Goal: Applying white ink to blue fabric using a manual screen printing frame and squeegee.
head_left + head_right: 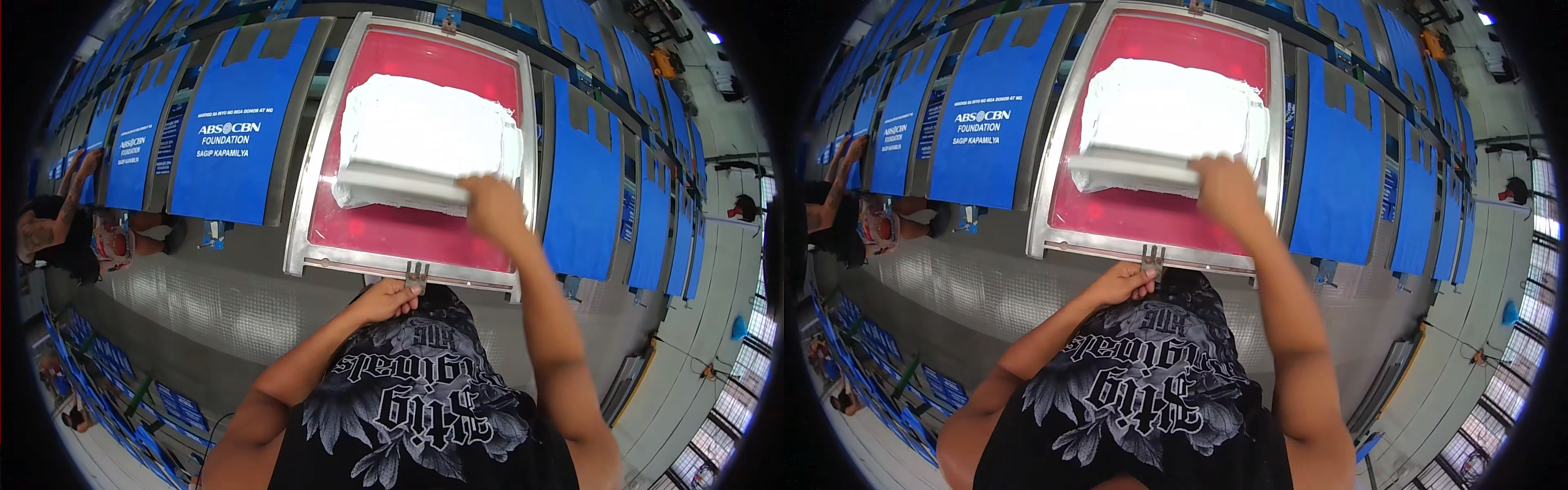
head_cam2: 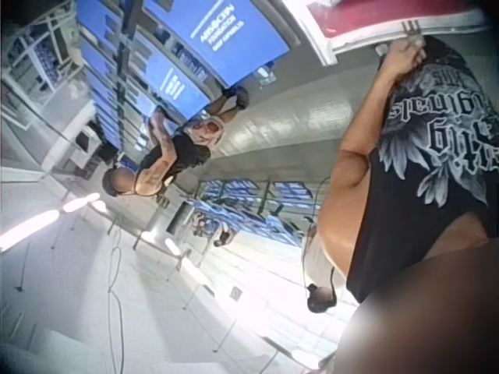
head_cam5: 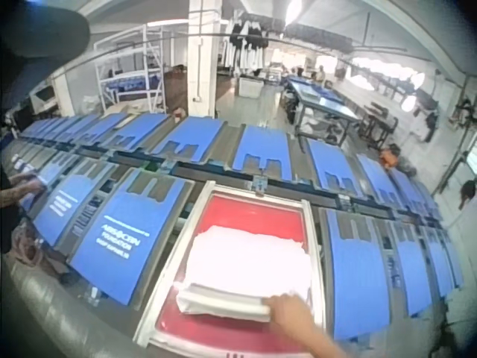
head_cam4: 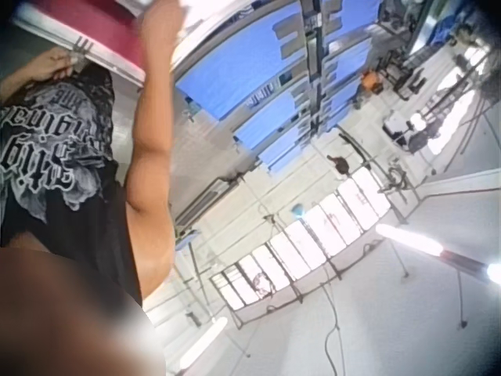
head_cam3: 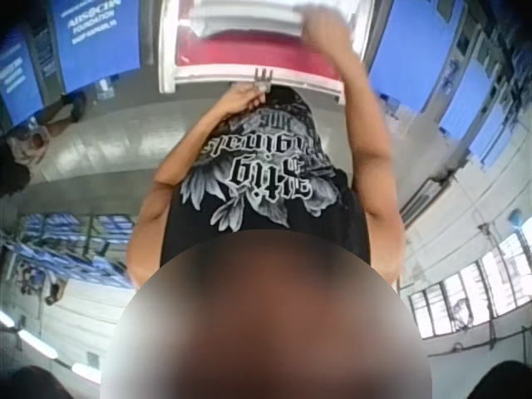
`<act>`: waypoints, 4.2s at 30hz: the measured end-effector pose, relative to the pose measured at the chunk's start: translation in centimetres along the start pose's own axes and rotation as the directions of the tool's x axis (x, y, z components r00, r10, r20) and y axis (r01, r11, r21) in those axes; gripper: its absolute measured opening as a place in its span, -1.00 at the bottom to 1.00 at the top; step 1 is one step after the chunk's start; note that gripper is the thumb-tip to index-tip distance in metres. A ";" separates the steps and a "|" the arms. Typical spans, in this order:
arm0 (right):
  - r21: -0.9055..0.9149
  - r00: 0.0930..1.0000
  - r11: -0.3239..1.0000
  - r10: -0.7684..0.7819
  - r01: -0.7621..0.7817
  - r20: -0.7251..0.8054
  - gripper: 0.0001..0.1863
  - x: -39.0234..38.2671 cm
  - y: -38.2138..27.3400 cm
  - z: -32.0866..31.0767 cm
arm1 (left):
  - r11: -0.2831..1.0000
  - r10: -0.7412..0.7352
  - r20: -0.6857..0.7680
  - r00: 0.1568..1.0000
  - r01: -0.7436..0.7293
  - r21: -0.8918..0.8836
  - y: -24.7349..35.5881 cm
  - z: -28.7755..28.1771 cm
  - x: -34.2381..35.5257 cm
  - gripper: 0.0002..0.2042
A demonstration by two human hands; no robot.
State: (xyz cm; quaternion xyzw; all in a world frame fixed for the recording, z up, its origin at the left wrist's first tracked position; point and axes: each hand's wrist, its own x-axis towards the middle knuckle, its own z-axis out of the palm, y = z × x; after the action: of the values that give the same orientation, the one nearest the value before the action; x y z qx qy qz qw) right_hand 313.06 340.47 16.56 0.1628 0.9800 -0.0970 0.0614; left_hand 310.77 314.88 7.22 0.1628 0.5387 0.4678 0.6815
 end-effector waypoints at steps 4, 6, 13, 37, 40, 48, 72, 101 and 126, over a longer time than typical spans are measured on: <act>0.076 0.998 0.997 -0.020 0.025 -0.062 -0.67 -5.5 -2.3 2.9 | 0.993 -0.100 -0.099 0.990 0.105 0.045 -0.5 0.3 1.0 -0.57; 0.095 0.997 0.995 -0.023 0.030 -0.076 -0.66 -5.5 -1.7 3.0 | 0.991 -0.124 -0.135 0.983 0.131 0.040 -1.9 0.1 1.6 -0.56; 0.235 0.992 0.964 0.121 -0.126 0.032 -0.64 -4.4 8.4 1.5 | 0.884 -0.185 -0.341 0.922 0.308 0.353 -1.2 0.3 1.2 -0.49; 0.923 0.822 0.278 0.565 -0.267 0.067 -0.61 -22.4 34.9 -3.0 | 0.886 0.463 -0.687 0.560 -0.308 0.346 5.5 11.4 15.4 -0.57; 0.921 0.813 0.276 0.579 -0.275 0.069 -0.61 -25.4 40.8 -2.1 | 0.879 0.478 -0.673 0.565 -0.315 0.359 5.5 15.7 19.3 -0.57; 0.935 0.870 0.222 0.472 -0.277 0.145 -0.63 -26.2 48.5 0.1 | 0.894 0.447 -0.744 0.497 -0.280 0.350 5.2 22.4 22.0 -0.61; 0.947 0.878 0.200 0.458 -0.251 0.136 -0.60 -24.5 51.3 2.5 | 0.917 0.397 -0.765 0.507 -0.187 0.352 4.6 20.7 25.6 -0.57; 0.011 0.943 1.000 0.000 0.004 -0.333 -0.71 -14.3 50.4 0.9 | 0.029 0.811 -0.035 0.583 0.019 0.999 18.4 22.0 35.7 -0.59; 0.095 0.988 0.986 0.128 -0.137 0.089 -0.59 -25.0 45.3 -3.5 | 0.214 0.543 -0.146 0.827 0.033 0.976 16.0 27.2 26.3 -0.67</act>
State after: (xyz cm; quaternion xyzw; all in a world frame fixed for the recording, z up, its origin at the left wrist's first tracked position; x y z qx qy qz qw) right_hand 351.20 375.54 16.04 0.2263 0.9574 -0.1487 0.1000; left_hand 326.99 352.06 13.48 0.5127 0.8162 0.1782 0.1980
